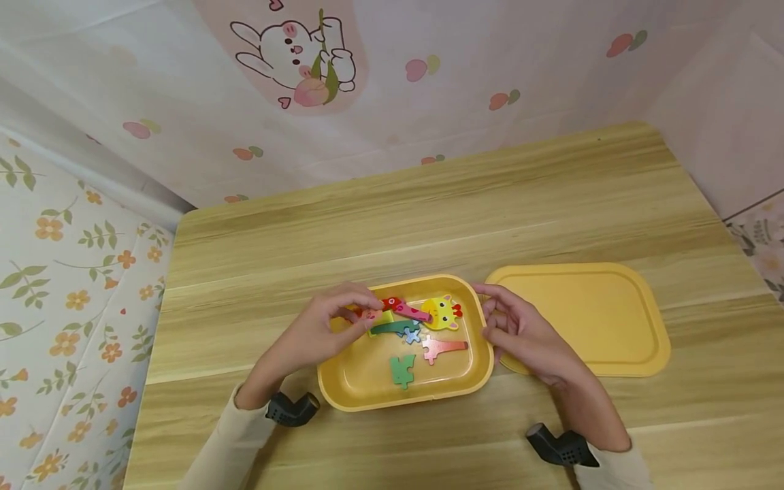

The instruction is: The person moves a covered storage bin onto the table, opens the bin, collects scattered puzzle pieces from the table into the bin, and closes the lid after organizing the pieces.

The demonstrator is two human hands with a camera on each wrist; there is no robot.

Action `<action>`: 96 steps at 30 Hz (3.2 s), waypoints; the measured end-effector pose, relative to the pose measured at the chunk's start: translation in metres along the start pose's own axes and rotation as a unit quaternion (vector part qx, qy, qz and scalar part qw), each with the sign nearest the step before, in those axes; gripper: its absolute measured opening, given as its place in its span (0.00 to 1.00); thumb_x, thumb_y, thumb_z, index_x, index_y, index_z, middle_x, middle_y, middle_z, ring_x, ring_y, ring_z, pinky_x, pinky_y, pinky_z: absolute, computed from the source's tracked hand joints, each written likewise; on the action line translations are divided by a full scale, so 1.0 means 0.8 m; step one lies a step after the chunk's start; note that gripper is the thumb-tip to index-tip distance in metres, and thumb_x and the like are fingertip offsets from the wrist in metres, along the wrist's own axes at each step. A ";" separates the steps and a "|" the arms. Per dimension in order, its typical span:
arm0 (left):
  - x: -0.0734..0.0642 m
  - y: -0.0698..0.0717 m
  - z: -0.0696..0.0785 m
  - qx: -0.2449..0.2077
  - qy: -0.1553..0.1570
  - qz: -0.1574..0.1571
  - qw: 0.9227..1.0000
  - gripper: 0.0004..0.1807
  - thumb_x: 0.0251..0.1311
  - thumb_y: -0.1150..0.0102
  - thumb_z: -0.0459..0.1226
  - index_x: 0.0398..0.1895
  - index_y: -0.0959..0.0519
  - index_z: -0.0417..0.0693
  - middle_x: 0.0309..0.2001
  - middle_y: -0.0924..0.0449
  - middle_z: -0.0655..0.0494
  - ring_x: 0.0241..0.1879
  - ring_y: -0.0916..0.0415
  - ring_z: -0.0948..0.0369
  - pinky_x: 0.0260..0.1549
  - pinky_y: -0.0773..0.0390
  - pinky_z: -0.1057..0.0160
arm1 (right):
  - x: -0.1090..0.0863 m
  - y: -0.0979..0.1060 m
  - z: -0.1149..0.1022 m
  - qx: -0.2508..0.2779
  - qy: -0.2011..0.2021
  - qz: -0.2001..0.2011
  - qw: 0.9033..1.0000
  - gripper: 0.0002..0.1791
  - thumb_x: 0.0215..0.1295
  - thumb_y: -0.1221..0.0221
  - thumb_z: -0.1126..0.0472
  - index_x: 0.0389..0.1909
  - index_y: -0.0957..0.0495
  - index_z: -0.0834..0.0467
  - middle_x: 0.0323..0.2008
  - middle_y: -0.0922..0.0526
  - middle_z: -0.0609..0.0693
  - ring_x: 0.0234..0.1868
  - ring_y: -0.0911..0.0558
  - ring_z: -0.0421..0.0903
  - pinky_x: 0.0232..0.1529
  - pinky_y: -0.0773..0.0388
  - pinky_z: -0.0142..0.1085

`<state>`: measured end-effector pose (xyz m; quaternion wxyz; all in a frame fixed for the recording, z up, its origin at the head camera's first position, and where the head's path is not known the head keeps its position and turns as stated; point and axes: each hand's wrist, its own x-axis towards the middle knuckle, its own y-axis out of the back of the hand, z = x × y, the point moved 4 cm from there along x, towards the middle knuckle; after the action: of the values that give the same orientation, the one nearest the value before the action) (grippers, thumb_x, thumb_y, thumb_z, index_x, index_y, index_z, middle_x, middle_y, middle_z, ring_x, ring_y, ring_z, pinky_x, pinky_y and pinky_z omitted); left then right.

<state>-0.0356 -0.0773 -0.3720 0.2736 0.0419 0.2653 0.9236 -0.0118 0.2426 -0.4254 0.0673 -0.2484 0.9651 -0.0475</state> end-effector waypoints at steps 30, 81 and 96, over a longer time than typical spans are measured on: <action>-0.050 0.022 -0.020 0.085 -0.015 0.141 0.986 0.24 0.64 0.29 0.29 0.63 0.20 0.46 0.46 0.21 0.47 0.44 0.24 0.56 0.41 0.15 0.64 | 0.000 -0.001 -0.005 0.006 0.003 0.005 1.000 0.34 0.72 0.47 0.79 0.77 0.36 0.58 0.45 0.22 0.50 0.34 0.18 0.39 0.22 0.13 0.34; -0.082 0.009 -0.087 -0.404 0.099 0.014 0.909 0.36 0.69 0.40 0.24 0.77 0.41 0.35 0.53 0.22 0.51 0.39 0.14 0.64 0.32 0.07 0.62 | -0.045 0.073 -0.019 -0.012 0.036 0.197 0.980 0.22 0.77 0.46 0.75 0.68 0.23 0.61 0.42 0.15 0.45 0.36 0.16 0.39 0.32 0.11 0.30; -0.086 0.013 -0.089 -0.401 0.109 0.016 0.909 0.36 0.69 0.39 0.24 0.78 0.41 0.34 0.52 0.21 0.52 0.39 0.14 0.64 0.32 0.07 0.61 | -0.097 0.109 -0.016 -0.319 -0.042 0.425 0.846 0.19 0.72 0.34 0.62 0.61 0.17 0.60 0.36 0.21 0.22 0.38 0.23 0.22 0.36 0.27 0.09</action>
<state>0.0018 -0.1542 -0.4225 0.2219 -0.1677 -0.1005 0.9553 0.0120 0.3569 -0.4159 0.0387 0.1765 0.9345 0.3065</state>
